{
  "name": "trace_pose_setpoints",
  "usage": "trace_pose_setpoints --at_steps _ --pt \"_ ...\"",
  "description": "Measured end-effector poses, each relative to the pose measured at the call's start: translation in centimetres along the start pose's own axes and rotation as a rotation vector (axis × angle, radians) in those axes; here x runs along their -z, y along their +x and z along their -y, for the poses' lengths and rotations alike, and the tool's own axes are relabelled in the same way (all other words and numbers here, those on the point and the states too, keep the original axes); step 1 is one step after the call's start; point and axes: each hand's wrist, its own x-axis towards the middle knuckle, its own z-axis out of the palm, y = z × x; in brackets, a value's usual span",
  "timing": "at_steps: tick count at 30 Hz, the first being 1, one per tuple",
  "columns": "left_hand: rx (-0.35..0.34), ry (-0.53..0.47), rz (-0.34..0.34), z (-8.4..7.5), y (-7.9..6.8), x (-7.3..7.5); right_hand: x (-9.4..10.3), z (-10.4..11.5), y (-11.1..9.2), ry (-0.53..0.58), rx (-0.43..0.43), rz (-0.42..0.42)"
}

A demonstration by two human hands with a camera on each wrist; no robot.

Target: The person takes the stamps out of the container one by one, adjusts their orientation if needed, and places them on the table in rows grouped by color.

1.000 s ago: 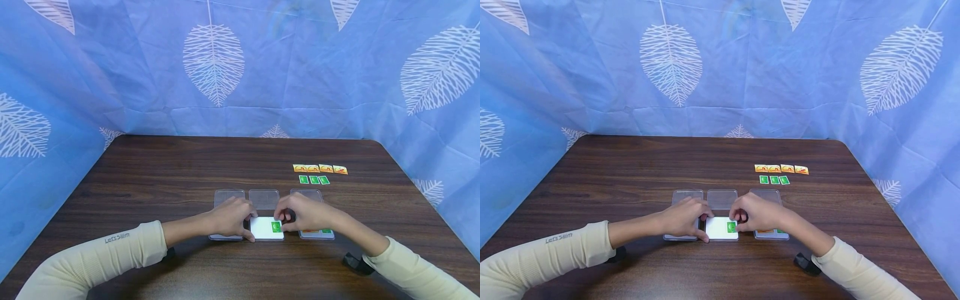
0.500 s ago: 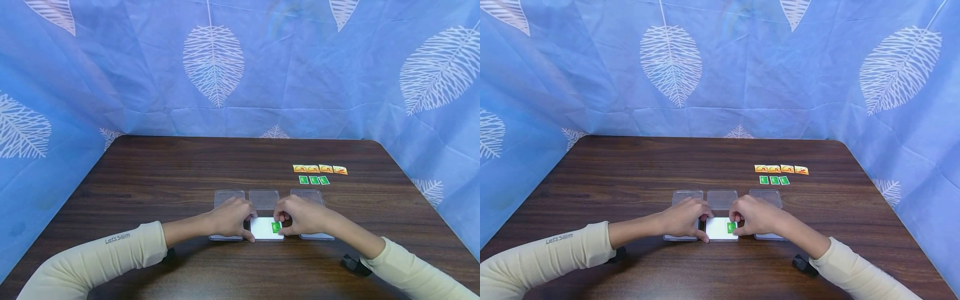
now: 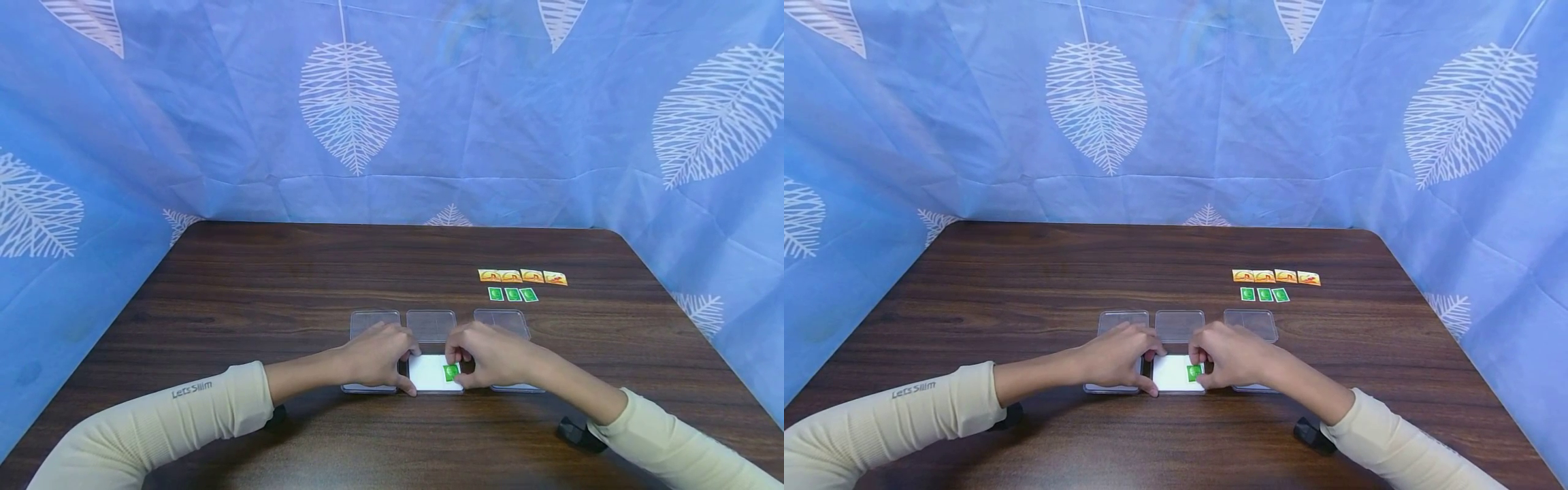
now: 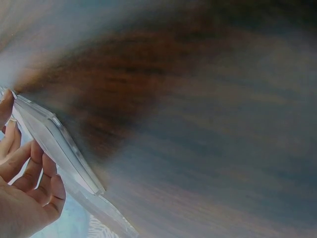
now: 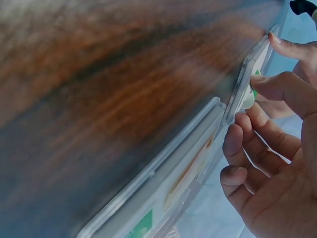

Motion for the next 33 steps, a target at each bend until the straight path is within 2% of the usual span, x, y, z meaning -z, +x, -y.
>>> trace_pose_setpoints --at_steps 10,18,22,33 --pt "-0.004 -0.004 0.001 0.0 0.0 0.1 -0.1 -0.1 0.1 0.027 0.016 -0.007" --pt "-0.002 -0.013 0.0 -0.1 0.0 0.1 -0.2 -0.6 -0.1 0.198 0.066 0.002" --pt "-0.007 -0.017 -0.001 0.0 0.1 0.1 -0.2 -1.0 -0.1 0.24 0.089 -0.018" --pt "-0.008 -0.026 -0.012 0.0 0.1 0.1 0.2 -1.3 -0.2 0.332 0.028 -0.053"
